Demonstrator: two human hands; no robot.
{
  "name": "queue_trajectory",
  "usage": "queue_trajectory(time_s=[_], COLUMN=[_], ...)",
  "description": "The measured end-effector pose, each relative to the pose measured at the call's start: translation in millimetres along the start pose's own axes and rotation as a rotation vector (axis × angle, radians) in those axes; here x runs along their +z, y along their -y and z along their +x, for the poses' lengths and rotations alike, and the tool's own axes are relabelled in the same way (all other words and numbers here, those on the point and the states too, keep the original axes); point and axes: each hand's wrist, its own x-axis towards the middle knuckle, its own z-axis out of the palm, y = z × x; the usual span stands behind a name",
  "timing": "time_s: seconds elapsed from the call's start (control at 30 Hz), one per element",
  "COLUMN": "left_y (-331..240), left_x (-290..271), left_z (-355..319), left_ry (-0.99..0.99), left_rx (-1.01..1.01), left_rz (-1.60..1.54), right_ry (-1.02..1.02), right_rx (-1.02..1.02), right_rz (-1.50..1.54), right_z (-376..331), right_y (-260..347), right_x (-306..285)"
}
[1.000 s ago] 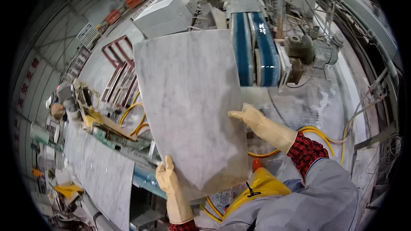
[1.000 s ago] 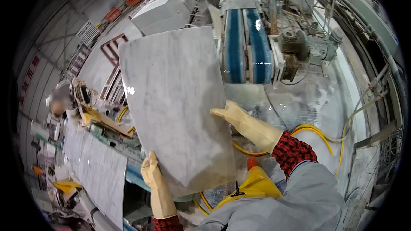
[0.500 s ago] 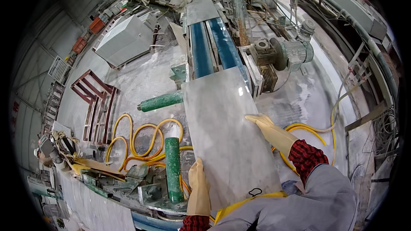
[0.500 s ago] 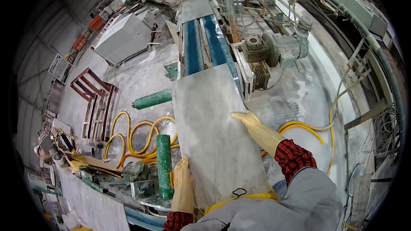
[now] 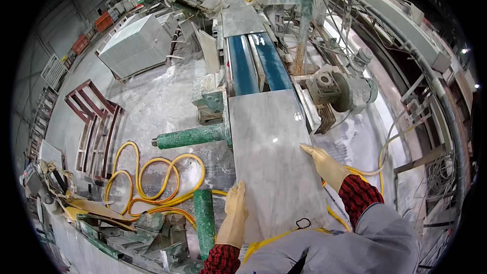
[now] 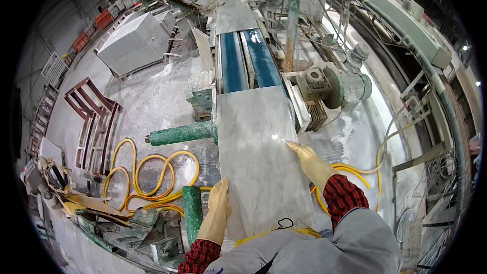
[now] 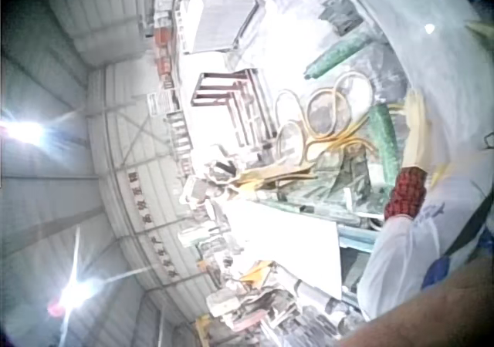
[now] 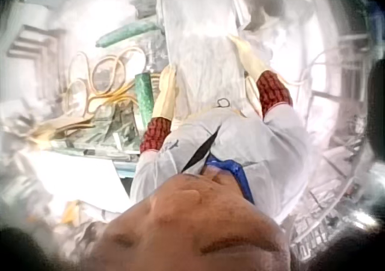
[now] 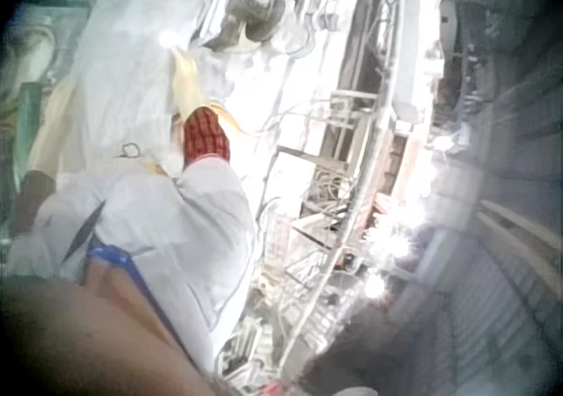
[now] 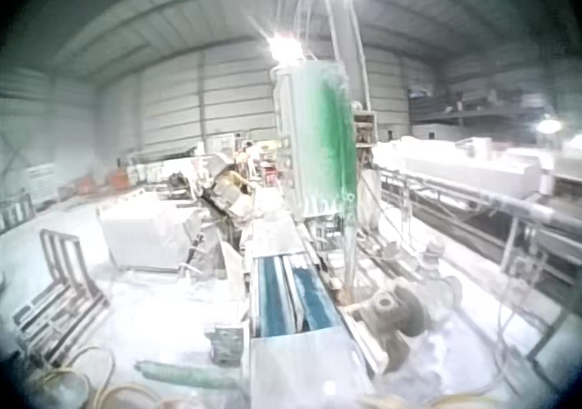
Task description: The person guides large rectangular stone slabs through a conveyor-based polishing machine, using gloved hands to align and feed each slab. The person repeatedly handles multiple slabs, moving them from the input side to the output side of the machine.
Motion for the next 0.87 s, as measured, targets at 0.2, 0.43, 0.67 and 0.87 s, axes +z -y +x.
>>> queue_trajectory(time_s=[0.2, 0.43, 0.67, 0.87], left_y=[-14.7, 4.8, 6.7, -32.9], left_x=[-1.2, -33.7, -48.0, -16.4], left_z=[49.8, 41.2, 33.9, 140.3], left_ry=[0.166, 0.394, 0.380, 0.043], left_rx=[0.057, 0.010, 0.270, 0.657], left_rz=[-0.100, -0.362, 0.394, 0.616], right_ry=[-0.014, 0.319, 0.164, -0.208], right_rx=[1.047, 1.306, 1.196, 1.139], right_rz=[1.161, 0.862, 0.860, 1.031], right_z=[-37.4, -120.2, -64.0, 44.6], right_y=[-6.7, 41.1, 20.3, -59.6], right_x=[17.7, -3.9, 7.0, 41.2])
